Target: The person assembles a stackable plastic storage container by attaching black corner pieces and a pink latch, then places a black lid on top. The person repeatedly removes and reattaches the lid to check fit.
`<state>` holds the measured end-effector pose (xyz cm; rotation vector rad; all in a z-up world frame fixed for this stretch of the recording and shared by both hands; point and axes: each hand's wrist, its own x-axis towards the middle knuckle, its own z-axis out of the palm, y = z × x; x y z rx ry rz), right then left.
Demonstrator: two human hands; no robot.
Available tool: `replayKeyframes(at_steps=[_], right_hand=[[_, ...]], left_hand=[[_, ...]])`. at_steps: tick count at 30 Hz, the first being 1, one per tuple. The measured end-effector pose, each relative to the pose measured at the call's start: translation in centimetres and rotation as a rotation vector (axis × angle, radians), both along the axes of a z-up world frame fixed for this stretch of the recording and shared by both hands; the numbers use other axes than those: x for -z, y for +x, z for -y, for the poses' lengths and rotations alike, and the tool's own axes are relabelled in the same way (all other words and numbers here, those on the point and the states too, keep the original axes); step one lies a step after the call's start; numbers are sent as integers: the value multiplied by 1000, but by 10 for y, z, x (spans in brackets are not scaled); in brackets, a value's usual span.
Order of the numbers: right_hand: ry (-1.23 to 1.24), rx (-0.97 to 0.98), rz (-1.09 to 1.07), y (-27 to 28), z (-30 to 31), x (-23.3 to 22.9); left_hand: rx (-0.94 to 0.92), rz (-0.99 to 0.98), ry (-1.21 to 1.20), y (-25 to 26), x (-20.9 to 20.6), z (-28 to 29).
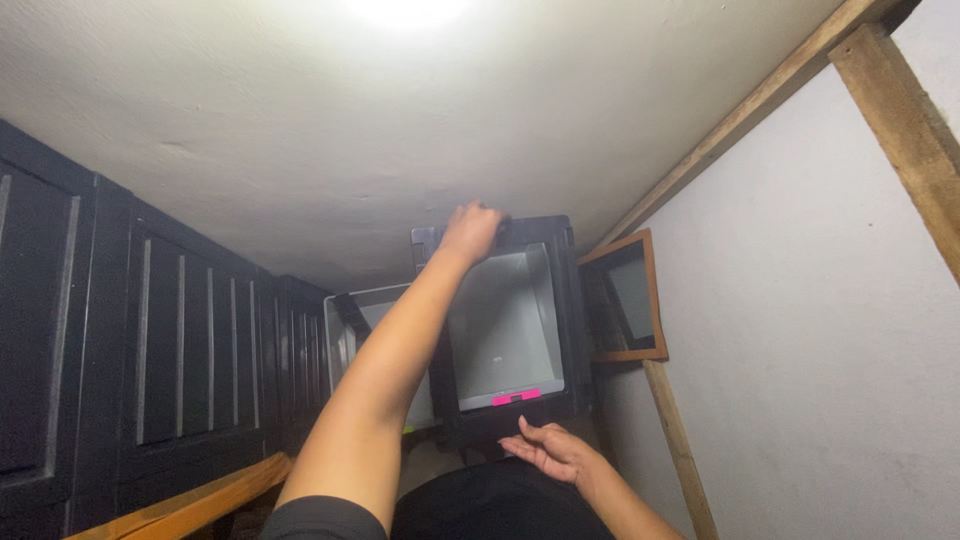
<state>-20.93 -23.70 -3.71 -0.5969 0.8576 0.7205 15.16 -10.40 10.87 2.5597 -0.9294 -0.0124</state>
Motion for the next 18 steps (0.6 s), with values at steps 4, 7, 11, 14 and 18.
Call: replayKeyframes(at_steps=[4,7,11,14,18], right_hand=[[25,21,19,-5,4,-8],[-164,35,5,3,14,-7],[-678,30,36,25,51,4],[-950,52,223,46,95,9],[-1201,-76,306,86,131,-2]], left_hand=[[8,-89,21,-4,2,4],[-32,-80,-52,-3,2,-11],[-176,-161,-352,-13,13,-67],[-436,-363,-487,-45,34,-114],[-607,-471,-596,-109,72,-145]])
